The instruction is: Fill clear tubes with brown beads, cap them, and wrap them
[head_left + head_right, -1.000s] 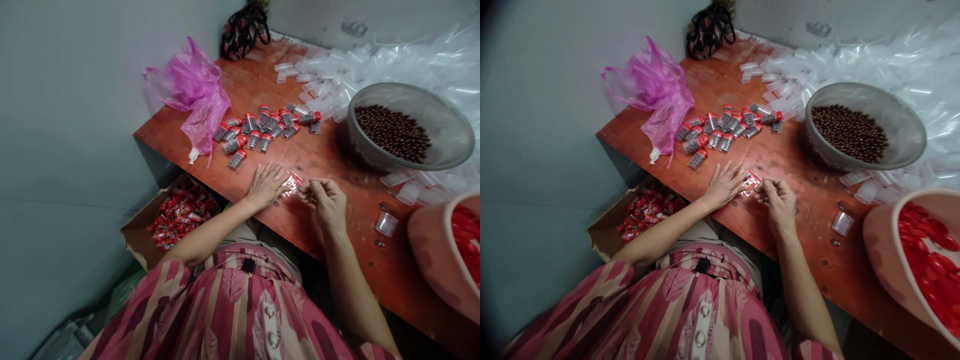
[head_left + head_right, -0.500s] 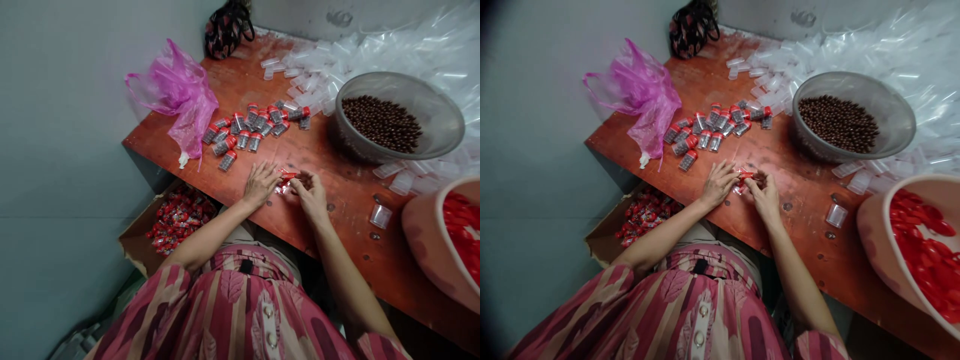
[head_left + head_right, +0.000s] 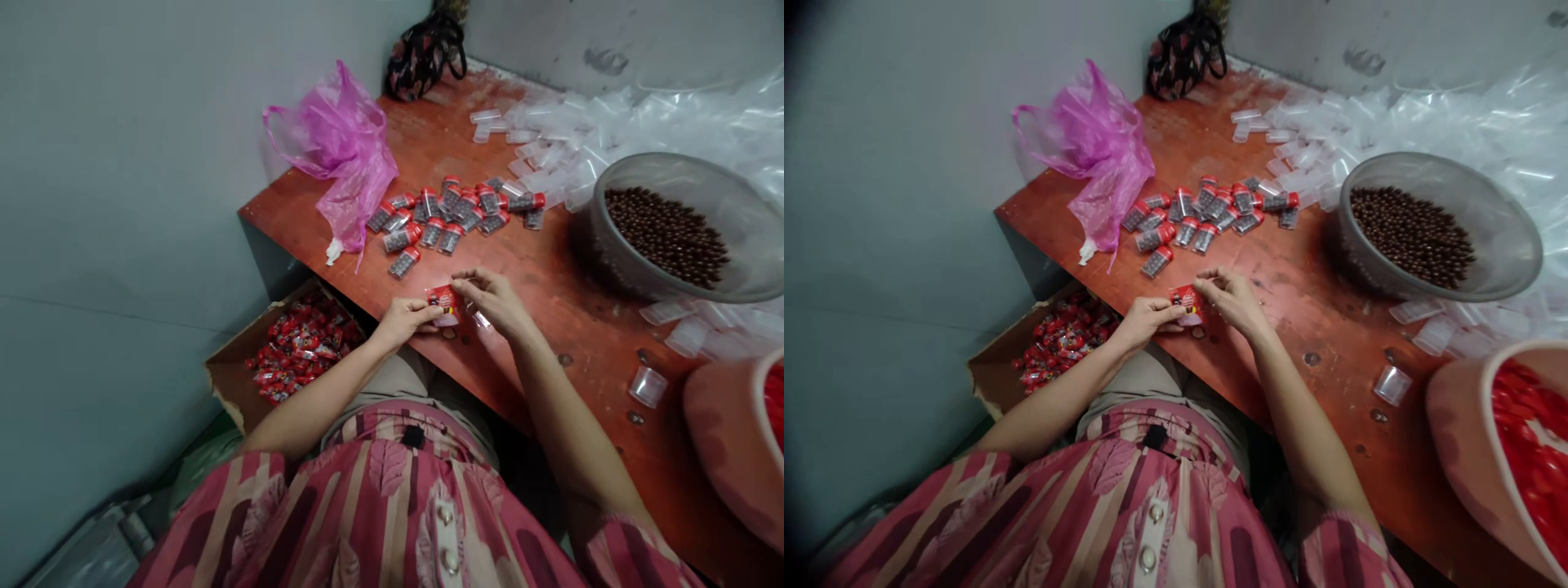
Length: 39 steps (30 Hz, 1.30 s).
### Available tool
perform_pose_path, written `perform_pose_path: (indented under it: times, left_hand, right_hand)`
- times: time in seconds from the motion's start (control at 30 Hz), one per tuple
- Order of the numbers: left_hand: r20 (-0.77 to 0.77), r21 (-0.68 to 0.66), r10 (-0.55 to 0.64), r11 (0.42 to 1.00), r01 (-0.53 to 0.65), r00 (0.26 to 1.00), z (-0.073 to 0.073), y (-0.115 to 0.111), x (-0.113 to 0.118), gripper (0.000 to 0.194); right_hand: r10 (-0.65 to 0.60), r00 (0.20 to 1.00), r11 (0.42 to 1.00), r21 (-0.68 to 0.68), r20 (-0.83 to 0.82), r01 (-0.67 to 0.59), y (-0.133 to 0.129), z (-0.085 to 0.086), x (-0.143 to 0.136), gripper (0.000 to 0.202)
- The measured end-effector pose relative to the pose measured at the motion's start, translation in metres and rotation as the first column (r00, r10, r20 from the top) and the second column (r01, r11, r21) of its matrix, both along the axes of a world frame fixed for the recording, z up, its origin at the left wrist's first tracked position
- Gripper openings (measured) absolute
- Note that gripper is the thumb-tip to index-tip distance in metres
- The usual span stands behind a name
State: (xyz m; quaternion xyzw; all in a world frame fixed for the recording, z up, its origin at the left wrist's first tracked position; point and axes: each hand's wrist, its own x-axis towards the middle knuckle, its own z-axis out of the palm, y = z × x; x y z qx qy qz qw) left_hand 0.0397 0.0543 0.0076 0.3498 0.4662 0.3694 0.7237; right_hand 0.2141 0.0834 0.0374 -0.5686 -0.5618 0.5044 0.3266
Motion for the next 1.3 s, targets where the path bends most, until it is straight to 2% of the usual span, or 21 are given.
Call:
perform_pose_path:
  times: [0.07, 0.1, 0.17, 0.23, 0.33, 0.43, 0.53, 0.6, 0.67, 0.73, 0.83, 0.97, 1.03, 1.17, 1.3]
  left_hand:
    - [0.002, -0.031, 0.15, 0.988, -0.15, 0.989, -0.001, -0.005, -0.013, 0.037]
    - [0.005, -0.047, 0.218, 0.975, -0.218, 0.976, -0.002, -0.009, -0.019, 0.037]
    - [0.014, -0.084, 0.325, 0.943, -0.322, 0.946, -0.002, -0.014, -0.031, 0.038]
    - [0.029, -0.116, 0.398, 0.913, -0.392, 0.917, -0.002, -0.019, -0.04, 0.038]
    - [0.057, -0.17, 0.466, 0.876, -0.451, 0.883, 0.0, -0.022, -0.048, 0.034]
    - [0.08, -0.219, 0.486, 0.86, -0.46, 0.87, 0.005, -0.021, -0.05, 0.027]
    - [0.11, -0.25, 0.491, 0.855, -0.454, 0.864, 0.01, -0.017, -0.049, 0.023]
    - [0.134, -0.26, 0.498, 0.852, -0.455, 0.857, 0.012, -0.015, -0.047, 0.022]
    - [0.154, -0.269, 0.499, 0.852, -0.45, 0.853, 0.013, -0.012, -0.044, 0.022]
    - [0.174, -0.276, 0.493, 0.855, -0.438, 0.853, 0.013, -0.01, -0.04, 0.021]
    - [0.213, -0.281, 0.477, 0.866, -0.414, 0.853, 0.011, -0.006, -0.031, 0.022]
    - [0.244, -0.263, 0.44, 0.888, -0.377, 0.864, 0.009, -0.005, -0.018, 0.029]
    - [0.244, -0.237, 0.436, 0.893, -0.383, 0.866, 0.01, -0.005, -0.012, 0.033]
    - [0.232, -0.22, 0.443, 0.891, -0.397, 0.866, 0.014, -0.007, -0.003, 0.039]
    - [0.278, -0.243, 0.434, 0.895, -0.374, 0.857, 0.018, -0.008, 0.004, 0.033]
  right_hand:
    - [-0.013, 0.975, 0.999, 0.035, 0.224, 0.006, 0.016, -0.002, -0.021, 0.041]
    - [-0.017, 0.936, 0.998, 0.056, 0.352, -0.003, 0.023, -0.003, -0.033, 0.048]
    - [-0.019, 0.814, 0.996, 0.082, 0.58, -0.035, 0.038, -0.006, -0.058, 0.06]
    - [-0.036, 0.681, 0.993, 0.102, 0.732, -0.057, 0.048, -0.007, -0.08, 0.065]
    - [-0.052, 0.564, 0.991, 0.11, 0.824, -0.069, 0.058, -0.005, -0.103, 0.062]
    - [-0.01, 0.568, 0.995, 0.067, 0.823, -0.08, 0.063, -0.005, -0.108, 0.051]
    - [-0.036, 0.639, 0.991, 0.108, 0.768, -0.074, 0.061, -0.012, -0.097, 0.037]
    - [-0.081, 0.773, 0.985, 0.168, 0.629, -0.034, 0.052, -0.017, -0.082, 0.032]
    - [-0.126, 0.929, 0.981, 0.186, 0.347, 0.064, 0.036, -0.019, -0.065, 0.031]
    - [-0.163, 0.986, 0.98, 0.123, 0.033, 0.158, 0.01, -0.015, -0.048, 0.032]
    - [-0.177, 0.963, 0.98, 0.05, -0.203, 0.191, -0.036, -0.005, -0.032, 0.028]
    - [-0.196, 0.931, 0.979, -0.014, -0.309, 0.202, -0.083, -0.003, -0.026, 0.024]
    - [-0.228, 0.913, 0.972, -0.031, -0.339, 0.231, -0.091, -0.006, -0.025, 0.024]
    - [-0.305, 0.871, 0.948, -0.034, -0.384, 0.317, -0.09, -0.006, -0.02, 0.023]
    - [-0.241, 0.911, 0.965, 0.018, -0.334, 0.262, -0.094, 0.001, -0.019, 0.023]
